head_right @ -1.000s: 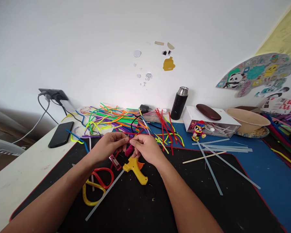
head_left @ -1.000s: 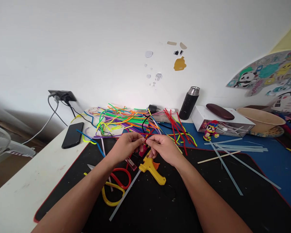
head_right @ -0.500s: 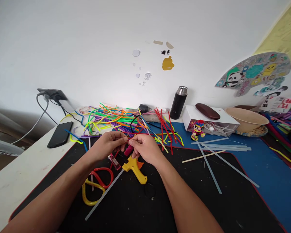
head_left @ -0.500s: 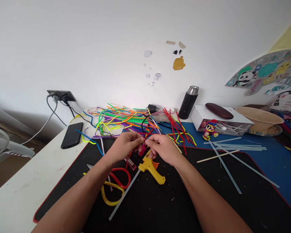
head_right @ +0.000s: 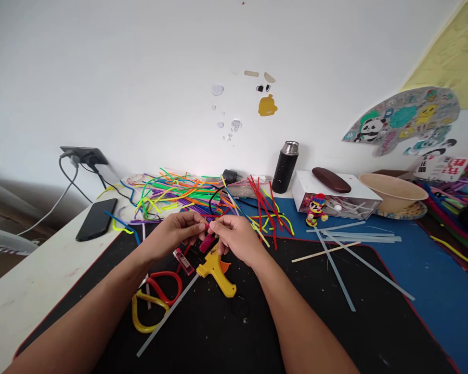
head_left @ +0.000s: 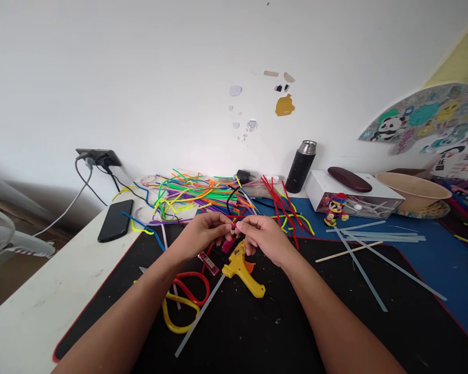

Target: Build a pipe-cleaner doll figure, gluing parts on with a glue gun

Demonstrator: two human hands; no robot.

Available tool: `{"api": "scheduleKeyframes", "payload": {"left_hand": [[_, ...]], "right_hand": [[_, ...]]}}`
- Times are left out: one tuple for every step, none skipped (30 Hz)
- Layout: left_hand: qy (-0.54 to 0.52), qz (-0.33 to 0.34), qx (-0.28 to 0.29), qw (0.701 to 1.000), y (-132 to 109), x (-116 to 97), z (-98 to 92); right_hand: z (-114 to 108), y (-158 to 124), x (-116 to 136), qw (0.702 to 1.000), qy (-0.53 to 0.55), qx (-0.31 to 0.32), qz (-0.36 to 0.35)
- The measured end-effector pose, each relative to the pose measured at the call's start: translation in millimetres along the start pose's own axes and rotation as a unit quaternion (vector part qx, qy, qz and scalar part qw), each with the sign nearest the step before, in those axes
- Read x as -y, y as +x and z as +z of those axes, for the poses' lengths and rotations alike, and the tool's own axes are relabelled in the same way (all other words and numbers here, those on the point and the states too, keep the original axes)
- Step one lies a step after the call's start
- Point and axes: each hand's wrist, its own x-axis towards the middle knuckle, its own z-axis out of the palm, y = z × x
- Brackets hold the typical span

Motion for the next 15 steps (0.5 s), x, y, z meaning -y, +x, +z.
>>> {"api": "scheduleKeyframes", "payload": {"left_hand": [[0.011, 0.004, 0.0, 1.0, -0.7, -1.7, 0.6], [0.02, 0.007, 0.0, 1.0, -1.3, -3.0, 1.0], [0.027, 0.009, 0.0, 1.0, -1.8, -4.0, 1.2], [0.029, 0.012, 0.0, 0.999, -2.3, -4.5, 1.3], [0.03, 0.015, 0.002, 0.999, -2.6, -4.5, 1.2], [0.03, 0.018, 0.004, 0.999, -2.8, -4.1, 1.0], [0.03, 0.021, 0.004, 0.999, -2.9, -3.6, 1.0], [0.031, 0.024, 0.004, 0.999, -2.9, -2.9, 1.0], [0.033, 0.026, 0.001, 0.999, -2.8, -2.3, 1.2], [0.034, 0.028, -0.003, 0.999, -2.8, -2.0, 1.5], [0.036, 0.03, -0.01, 0.999, -2.8, -2.0, 1.9], [0.038, 0.03, -0.019, 0.999, -2.8, -2.3, 2.4], [0.041, 0.028, -0.028, 0.998, -3.0, -3.0, 2.8], [0.043, 0.023, -0.039, 0.998, -3.4, -3.9, 3.1], [0.044, 0.016, -0.049, 0.998, -3.7, -4.9, 3.3]], "right_hand": [[0.3, -0.3, 0.3, 1.0, 0.007, 0.0, 0.0], [0.6, -0.4, 0.5, 1.0, 0.014, -0.002, 0.0], [1.0, -0.5, 0.7, 1.0, 0.021, -0.004, 0.001], [1.3, -0.6, 0.8, 1.0, 0.026, -0.005, 0.001], [1.6, -0.6, 0.9, 0.999, 0.031, -0.007, 0.002], [1.7, -0.6, 1.0, 0.999, 0.035, -0.006, 0.003], [1.9, -0.6, 1.1, 0.999, 0.039, -0.005, 0.003], [2.0, -0.6, 1.1, 0.999, 0.041, -0.003, 0.003], [2.2, -0.5, 1.2, 0.999, 0.042, 0.0, 0.004], [2.3, -0.5, 1.1, 0.999, 0.043, 0.002, 0.005], [2.4, -0.3, 0.9, 0.999, 0.043, 0.003, 0.005], [2.4, 0.0, 0.5, 0.999, 0.043, 0.004, 0.005], [2.1, 0.5, 0.0, 0.999, 0.045, 0.003, 0.002], [1.6, 1.0, -0.6, 0.999, 0.05, -0.001, -0.003], [0.7, 1.7, -1.1, 0.998, 0.057, -0.007, -0.008]]}}
